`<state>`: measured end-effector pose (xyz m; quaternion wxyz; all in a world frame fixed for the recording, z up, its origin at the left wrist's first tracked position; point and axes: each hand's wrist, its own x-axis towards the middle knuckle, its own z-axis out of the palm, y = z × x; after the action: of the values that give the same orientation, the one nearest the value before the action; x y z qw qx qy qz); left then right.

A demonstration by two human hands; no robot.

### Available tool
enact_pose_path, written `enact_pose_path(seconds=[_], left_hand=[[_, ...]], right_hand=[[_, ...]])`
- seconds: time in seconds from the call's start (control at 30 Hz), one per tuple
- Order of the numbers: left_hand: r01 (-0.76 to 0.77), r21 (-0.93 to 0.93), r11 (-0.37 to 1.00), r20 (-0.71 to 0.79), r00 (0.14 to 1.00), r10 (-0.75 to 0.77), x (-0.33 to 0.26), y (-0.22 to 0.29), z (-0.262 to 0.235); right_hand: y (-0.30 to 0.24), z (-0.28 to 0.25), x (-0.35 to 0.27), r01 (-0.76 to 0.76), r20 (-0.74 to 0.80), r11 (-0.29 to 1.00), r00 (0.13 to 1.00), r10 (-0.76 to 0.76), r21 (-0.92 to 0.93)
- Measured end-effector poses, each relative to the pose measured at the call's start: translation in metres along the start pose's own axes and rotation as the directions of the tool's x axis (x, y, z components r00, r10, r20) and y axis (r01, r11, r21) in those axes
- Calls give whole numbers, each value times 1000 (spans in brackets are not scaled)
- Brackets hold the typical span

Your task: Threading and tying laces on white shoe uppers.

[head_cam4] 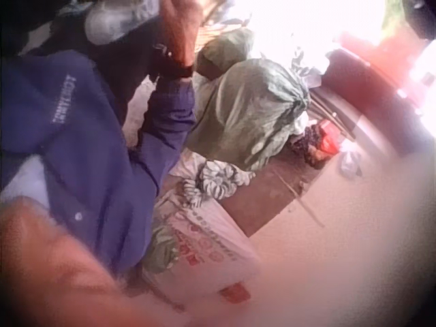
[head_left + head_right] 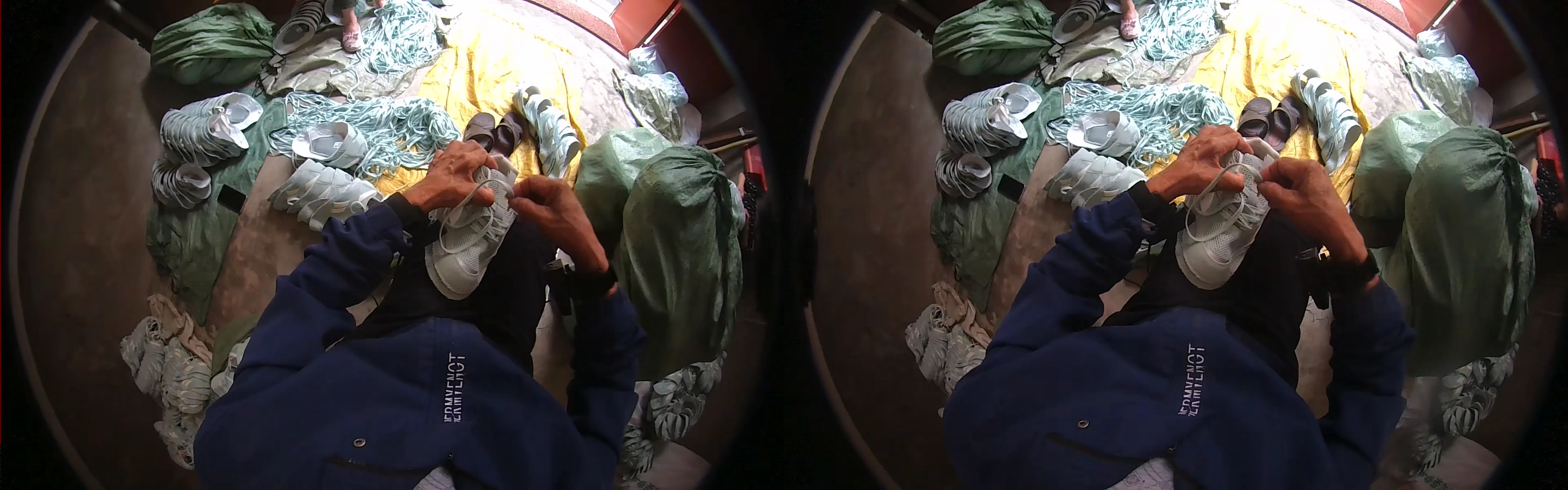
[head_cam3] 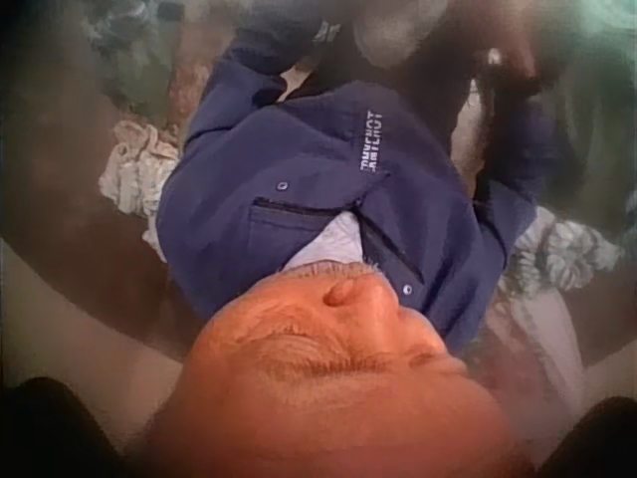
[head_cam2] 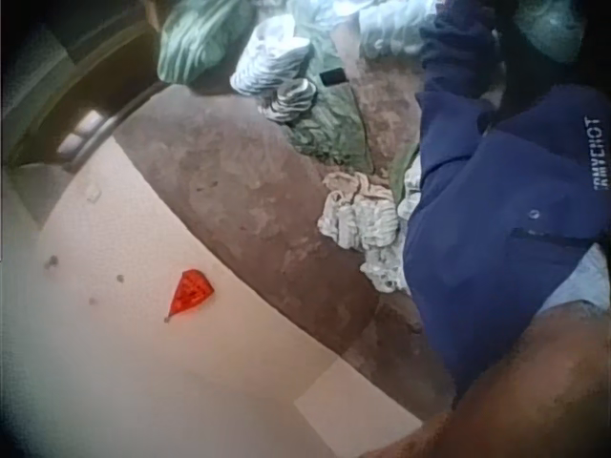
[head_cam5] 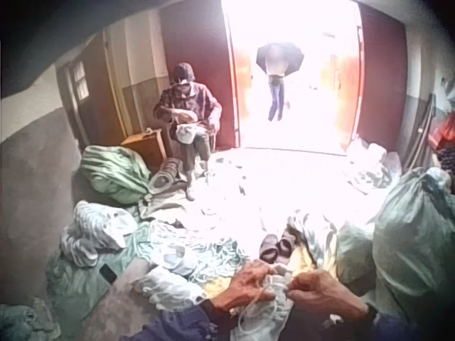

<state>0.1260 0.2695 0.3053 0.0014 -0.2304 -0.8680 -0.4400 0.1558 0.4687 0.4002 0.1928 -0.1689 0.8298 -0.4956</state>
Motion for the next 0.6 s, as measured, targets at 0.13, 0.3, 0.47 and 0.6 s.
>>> enact_pose_path(seconds=[0.13,0.3,0.47,0.6], left_hand=[[-23,43,999,-12,1000,24,-2,3,-1],[13,68,998,34,999,-15,-3,5,-4],[30,60,998,24,999,-32,-5,3,-1],[7,34,999,7,1000,-7,-5,-1,1]], right_hand=[[36,8,16,-167,-3,986,986,167,19],[42,14,24,-152,45,985,988,149,83],[36,19,27,-143,34,990,989,142,21],[28,21,32,-21,0,948,1000,22,-317]])
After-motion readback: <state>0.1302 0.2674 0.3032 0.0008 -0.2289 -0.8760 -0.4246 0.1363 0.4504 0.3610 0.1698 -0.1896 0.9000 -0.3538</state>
